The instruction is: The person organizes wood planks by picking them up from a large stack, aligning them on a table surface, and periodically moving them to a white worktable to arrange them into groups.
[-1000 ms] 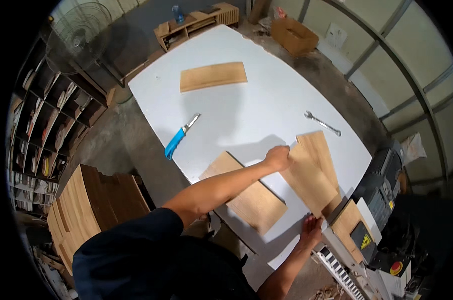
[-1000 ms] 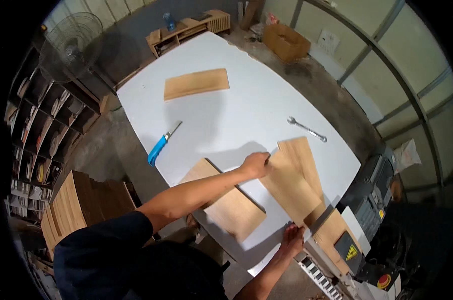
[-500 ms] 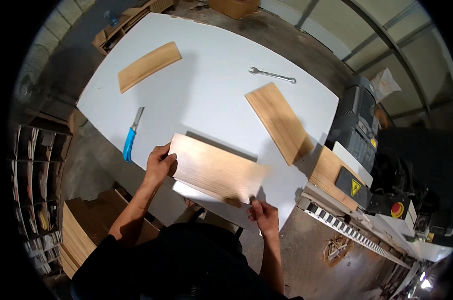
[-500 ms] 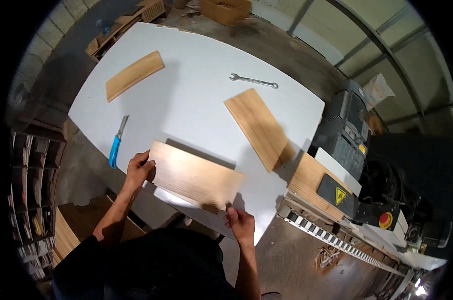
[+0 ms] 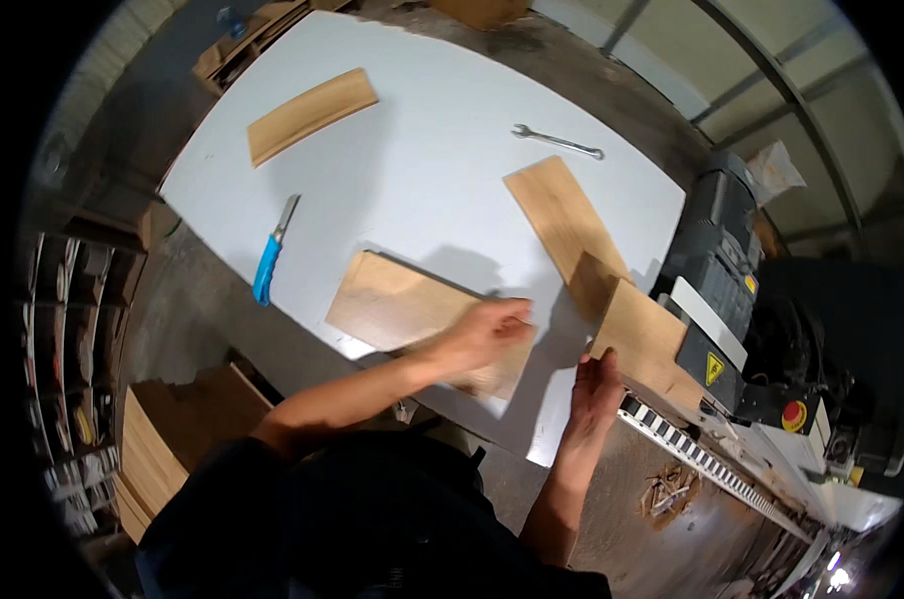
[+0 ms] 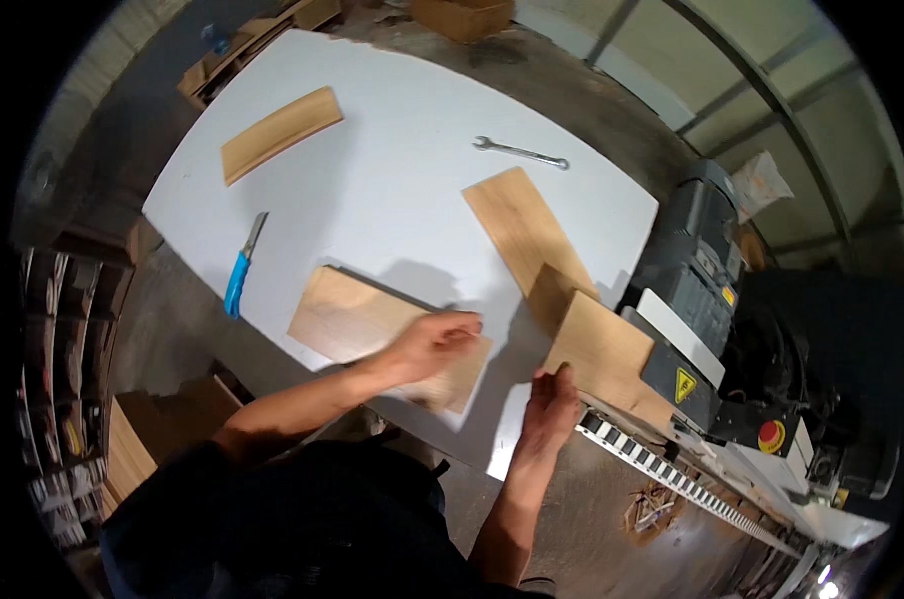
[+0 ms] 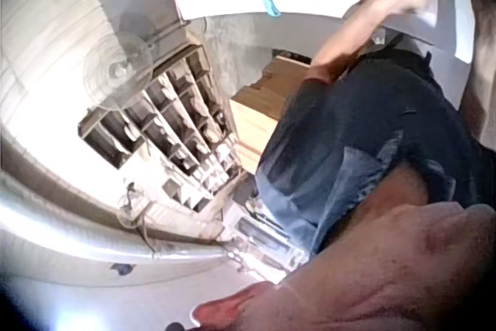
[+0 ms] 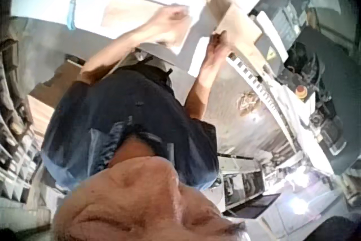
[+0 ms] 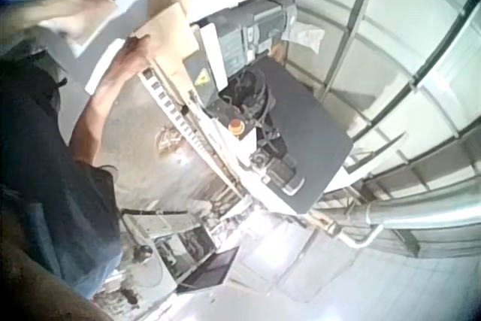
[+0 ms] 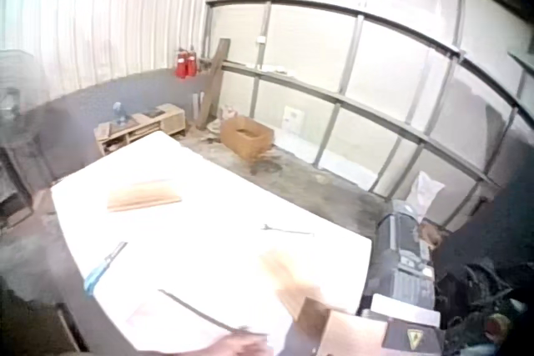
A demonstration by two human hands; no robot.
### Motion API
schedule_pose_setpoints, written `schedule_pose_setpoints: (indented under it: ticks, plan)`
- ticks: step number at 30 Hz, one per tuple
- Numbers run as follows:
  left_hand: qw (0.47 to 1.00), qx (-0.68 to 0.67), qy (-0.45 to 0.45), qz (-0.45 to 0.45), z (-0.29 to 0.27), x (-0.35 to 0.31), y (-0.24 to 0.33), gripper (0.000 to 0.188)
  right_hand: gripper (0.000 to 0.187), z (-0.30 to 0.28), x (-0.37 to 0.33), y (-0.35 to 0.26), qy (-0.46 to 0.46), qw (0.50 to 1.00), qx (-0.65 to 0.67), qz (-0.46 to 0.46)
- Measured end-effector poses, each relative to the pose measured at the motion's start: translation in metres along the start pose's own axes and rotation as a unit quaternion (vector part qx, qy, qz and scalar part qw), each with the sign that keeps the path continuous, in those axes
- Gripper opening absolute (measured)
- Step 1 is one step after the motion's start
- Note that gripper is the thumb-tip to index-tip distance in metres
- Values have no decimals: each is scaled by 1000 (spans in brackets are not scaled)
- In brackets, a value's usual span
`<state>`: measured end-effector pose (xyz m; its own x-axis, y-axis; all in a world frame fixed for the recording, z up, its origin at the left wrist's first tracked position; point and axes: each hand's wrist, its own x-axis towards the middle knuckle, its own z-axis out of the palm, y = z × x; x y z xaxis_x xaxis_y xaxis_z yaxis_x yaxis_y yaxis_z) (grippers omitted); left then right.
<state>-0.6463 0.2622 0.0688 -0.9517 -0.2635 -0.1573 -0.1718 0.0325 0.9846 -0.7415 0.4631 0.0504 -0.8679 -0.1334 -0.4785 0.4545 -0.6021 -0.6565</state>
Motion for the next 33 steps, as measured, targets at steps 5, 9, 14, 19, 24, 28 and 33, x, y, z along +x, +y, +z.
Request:
schedule_pose_setpoints:
  ticks: [5, 9, 14, 19, 24, 28, 33]
  plan:
    - [988, -134, 66, -45, 27, -8, 12, 57, 13, -3, -79, 80, -84, 994, -29, 68]
    - [955, -253, 141, -62, -42, -59, -17, 45, 24, 24, -127, 50, -163, 925, -306, 158]
    - [967, -171, 157, -105, -120, -98, -13, 40, 25, -8, -97, 21, -42, 809, -542, -223]
    - [923, 260, 278, -52, -138, -101, -44, 41, 39, -6, -59, 60, -129, 875, -464, -44]
    - [950, 169, 181, -188, -158, -87, -65, 57, 30, 15, -56, 73, -143, 836, -528, 36]
    - [968, 3, 142, -205, -163, -80, -54, 57, 22, 23, -52, 79, -126, 847, -517, 18]
    - [944, 194, 251, -92, -153, -100, -40, 46, 20, 28, -60, 72, -112, 826, -553, 8]
